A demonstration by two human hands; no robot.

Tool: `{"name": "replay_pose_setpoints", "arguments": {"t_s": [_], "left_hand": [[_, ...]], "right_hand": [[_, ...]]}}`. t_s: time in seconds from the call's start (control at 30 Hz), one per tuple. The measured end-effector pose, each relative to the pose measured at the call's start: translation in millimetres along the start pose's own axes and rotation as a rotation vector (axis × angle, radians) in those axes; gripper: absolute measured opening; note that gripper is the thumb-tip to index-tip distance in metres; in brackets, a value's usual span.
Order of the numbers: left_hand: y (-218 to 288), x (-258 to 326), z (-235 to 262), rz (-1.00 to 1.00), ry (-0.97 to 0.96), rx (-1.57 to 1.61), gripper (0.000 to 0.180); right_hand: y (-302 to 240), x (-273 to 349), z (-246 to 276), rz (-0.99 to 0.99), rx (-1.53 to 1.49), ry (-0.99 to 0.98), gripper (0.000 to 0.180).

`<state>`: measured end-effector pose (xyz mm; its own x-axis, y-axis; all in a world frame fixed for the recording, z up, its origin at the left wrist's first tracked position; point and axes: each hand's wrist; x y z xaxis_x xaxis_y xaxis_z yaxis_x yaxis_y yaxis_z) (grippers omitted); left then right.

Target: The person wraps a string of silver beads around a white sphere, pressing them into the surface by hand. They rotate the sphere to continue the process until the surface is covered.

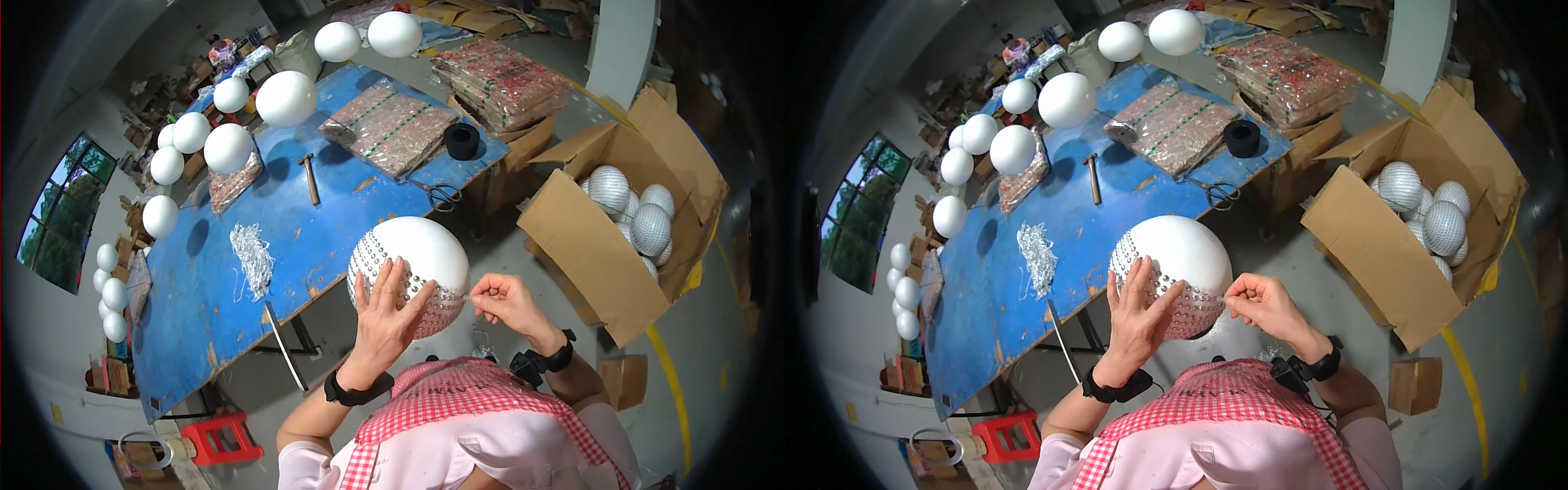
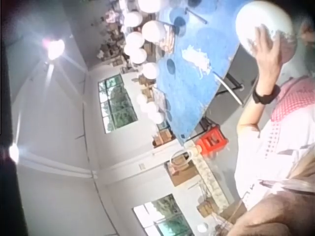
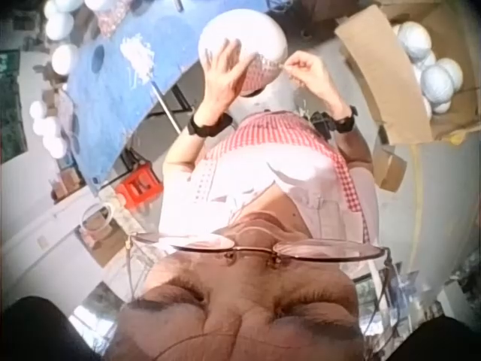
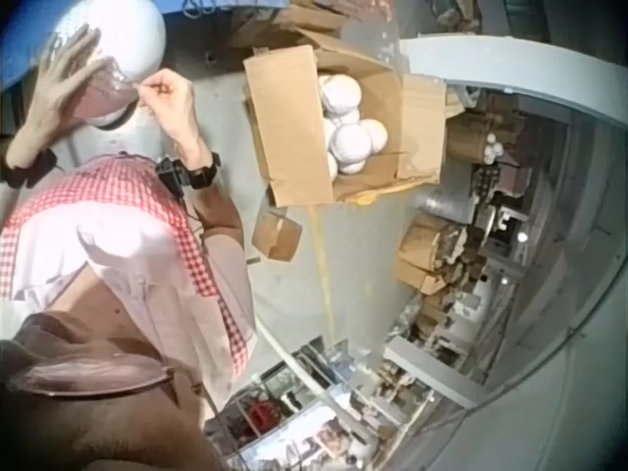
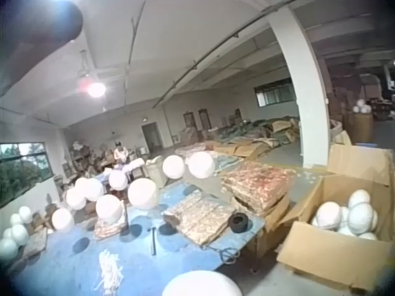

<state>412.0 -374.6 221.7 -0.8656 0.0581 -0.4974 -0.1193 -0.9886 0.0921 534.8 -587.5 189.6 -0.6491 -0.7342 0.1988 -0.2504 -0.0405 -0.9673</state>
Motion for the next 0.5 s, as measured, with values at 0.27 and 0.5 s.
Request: {"name": "replay_pose_setpoints", "arguments": {"t_s": [0.27,0.5], "left_hand": [[-21,-7,1,-0.034,-0.045,0.067,0.053],[-38,-13,0,-0.067,-0.076,0.118,0.052]], "right_hand": [[0,1,-10,0.190,0.229,0.159,0.015],[-19,8,7,-0.011,0.244,0.170,0.013]]}}
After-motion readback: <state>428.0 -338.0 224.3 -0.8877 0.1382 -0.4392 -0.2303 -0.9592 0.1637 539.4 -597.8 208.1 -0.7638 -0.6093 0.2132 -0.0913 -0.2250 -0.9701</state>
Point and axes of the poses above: each hand's wrist, its own x-axis away from the middle knuckle, its own z-axis out of the back of the hand, y = z × x, and after that the axes turned 3 degrees about -x, right-handed
